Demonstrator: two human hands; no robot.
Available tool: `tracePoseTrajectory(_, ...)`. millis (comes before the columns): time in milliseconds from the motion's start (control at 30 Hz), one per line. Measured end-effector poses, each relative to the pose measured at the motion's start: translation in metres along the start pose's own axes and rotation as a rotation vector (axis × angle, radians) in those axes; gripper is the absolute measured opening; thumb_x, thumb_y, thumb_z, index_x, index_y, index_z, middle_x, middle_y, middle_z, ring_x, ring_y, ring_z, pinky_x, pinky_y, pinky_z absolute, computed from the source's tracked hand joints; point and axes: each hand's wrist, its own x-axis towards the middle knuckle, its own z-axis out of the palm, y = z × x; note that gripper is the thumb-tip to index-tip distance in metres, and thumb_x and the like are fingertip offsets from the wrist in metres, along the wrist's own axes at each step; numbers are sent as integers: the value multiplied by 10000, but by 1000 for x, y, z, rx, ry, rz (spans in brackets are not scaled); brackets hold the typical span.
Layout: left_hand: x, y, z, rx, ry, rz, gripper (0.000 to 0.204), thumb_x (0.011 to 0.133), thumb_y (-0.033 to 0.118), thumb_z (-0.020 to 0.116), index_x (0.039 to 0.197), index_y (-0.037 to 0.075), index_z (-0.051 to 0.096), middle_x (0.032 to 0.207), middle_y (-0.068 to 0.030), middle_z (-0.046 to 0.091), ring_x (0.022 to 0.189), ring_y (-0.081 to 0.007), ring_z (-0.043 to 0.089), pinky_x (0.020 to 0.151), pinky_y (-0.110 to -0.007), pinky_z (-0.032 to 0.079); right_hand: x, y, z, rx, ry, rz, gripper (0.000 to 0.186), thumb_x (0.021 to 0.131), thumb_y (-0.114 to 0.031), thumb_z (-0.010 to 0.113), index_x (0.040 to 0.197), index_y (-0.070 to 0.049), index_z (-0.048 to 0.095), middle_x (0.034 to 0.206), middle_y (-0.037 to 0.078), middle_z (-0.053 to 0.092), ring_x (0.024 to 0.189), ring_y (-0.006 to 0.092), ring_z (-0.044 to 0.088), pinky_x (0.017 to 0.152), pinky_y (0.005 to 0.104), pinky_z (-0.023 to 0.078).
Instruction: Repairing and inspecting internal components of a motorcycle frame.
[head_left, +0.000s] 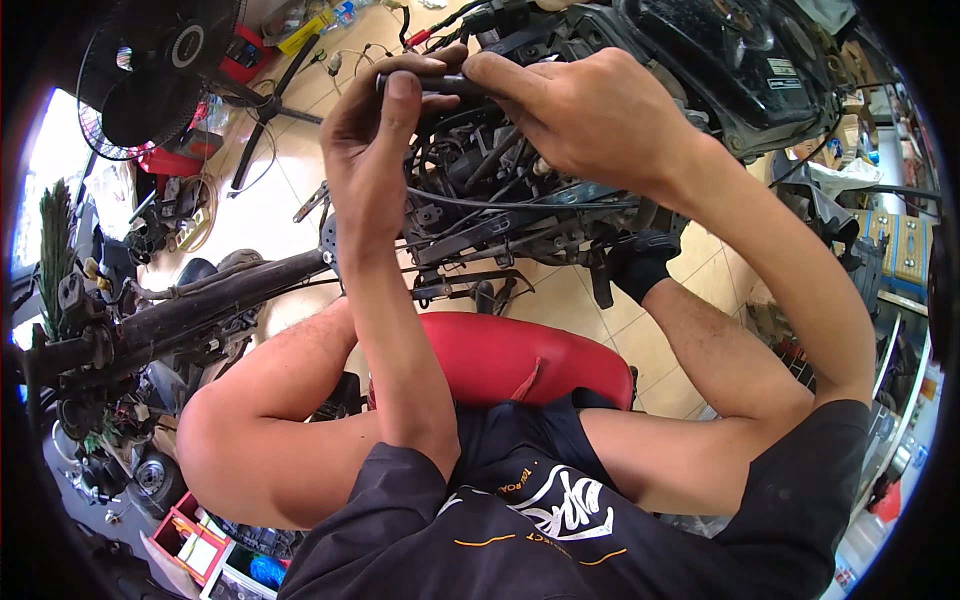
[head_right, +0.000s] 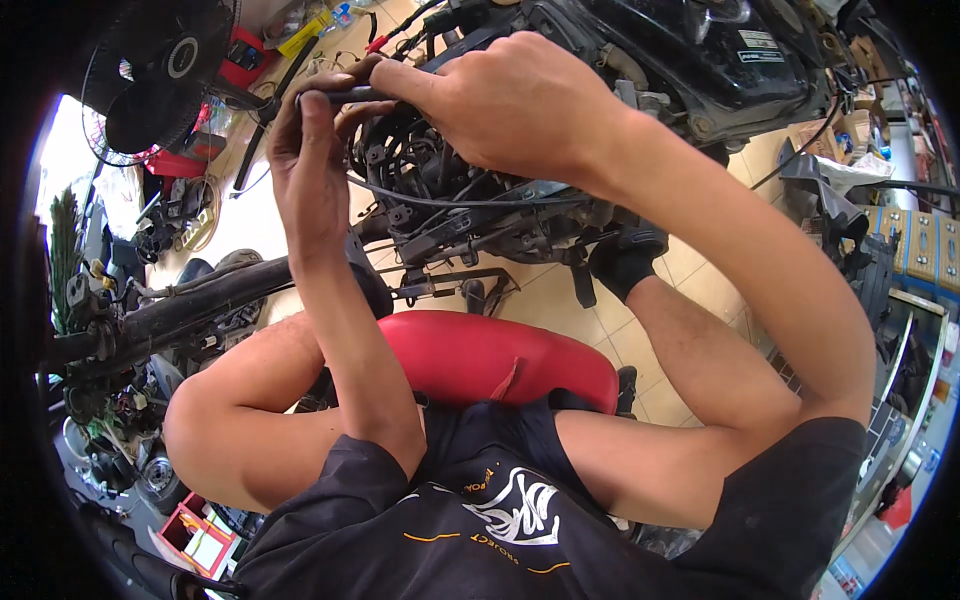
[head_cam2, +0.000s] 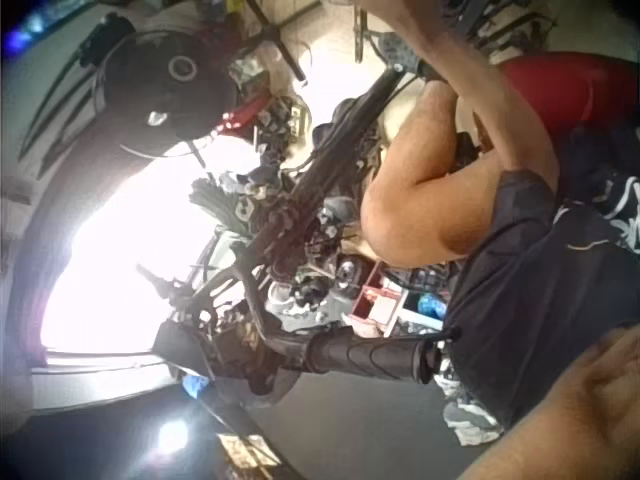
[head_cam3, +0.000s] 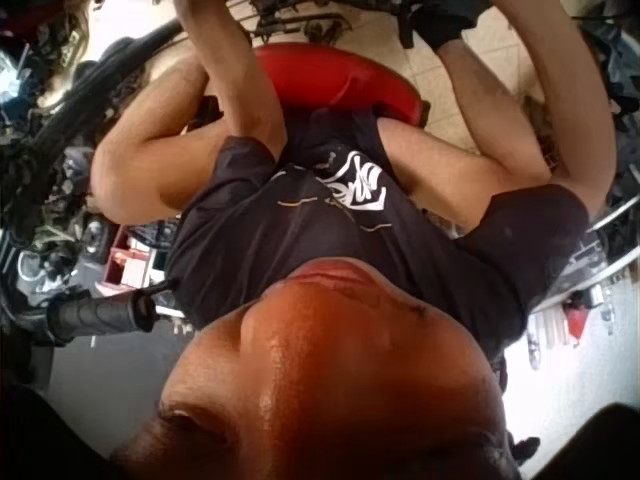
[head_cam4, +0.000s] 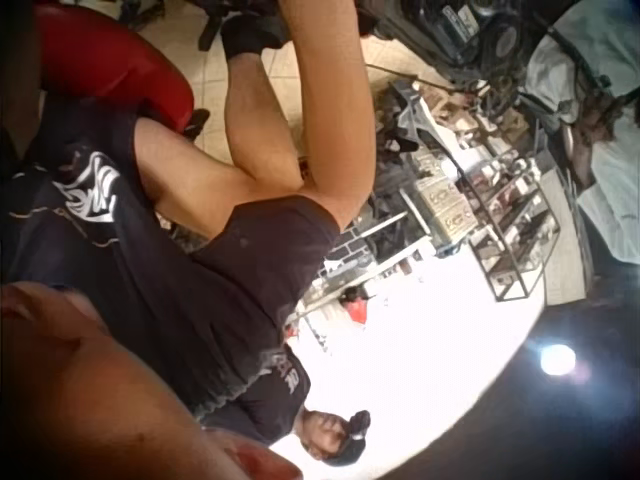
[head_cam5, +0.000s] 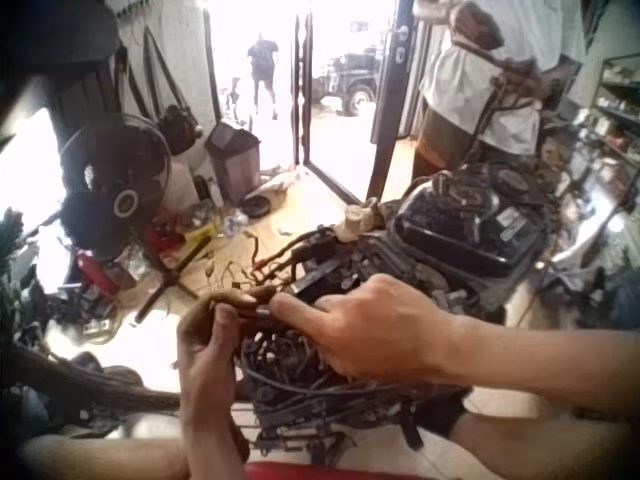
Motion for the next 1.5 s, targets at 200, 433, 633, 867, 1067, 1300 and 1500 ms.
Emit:
tracePoseTrajectory(200,1,3,-30,105,-185,86,421,938,384,770,1139,13,773,1324,-245,673,1233,-296,652,1074,-406,483,13,22,-1,-7,-36,-282,390,938,-169,690,1317,-105,623,775,83,717,644,257,710,553,393,553)
tracePoseTrajectory(433,11,2,-42,217,-360,295,357,966,299,709,1252,88,745,1394,-252,620,1300,-335,600,1071,-453,489,31,45,2,-117,-133,-548,347,1084,-259,519,1411,-144,527,516,-65,472,376,71,460,311,235,360)
tracePoseTrajectory(633,11,6,-50,317,-395,279,449,881,445,777,1267,216,759,1465,-275,559,1374,-435,535,1065,-571,488,26,48,7,-84,43,-603,351,1054,-202,565,1400,-142,564,535,-59,518,397,74,503,331,228,396)
tracePoseTrajectory(867,7,8,-53,348,-403,283,470,857,463,787,1271,244,756,1441,-282,577,1352,-430,559,1051,-571,504,24,46,3,-38,61,-611,413,1019,-169,595,1430,-137,564,544,-48,520,416,78,521,359,231,407)
tracePoseTrajectory(1067,2,14,-56,407,-301,234,477,919,444,744,1283,135,740,1427,-264,594,1347,-419,564,1086,-529,493,35,42,-4,-227,-140,-555,313,1083,-183,504,1392,-186,559,520,-76,474,368,64,437,310,210,349)
tracePoseTrajectory(1300,4,-6,-57,455,-106,326,392,1012,346,664,1269,57,728,1383,-219,644,1337,-363,585,1170,-508,417,51,35,5,-40,-92,-380,245,1084,-173,486,1296,-228,597,506,-86,483,346,50,402,295,213,331)
tracePoseTrajectory(1500,14,-1,-58,316,-387,365,282,1010,337,665,1252,223,756,1414,-249,609,1331,-434,577,1088,-561,488,36,41,0,-254,-31,-534,169,1074,-221,534,1199,-255,643,496,-77,481,348,53,427,306,206,340)
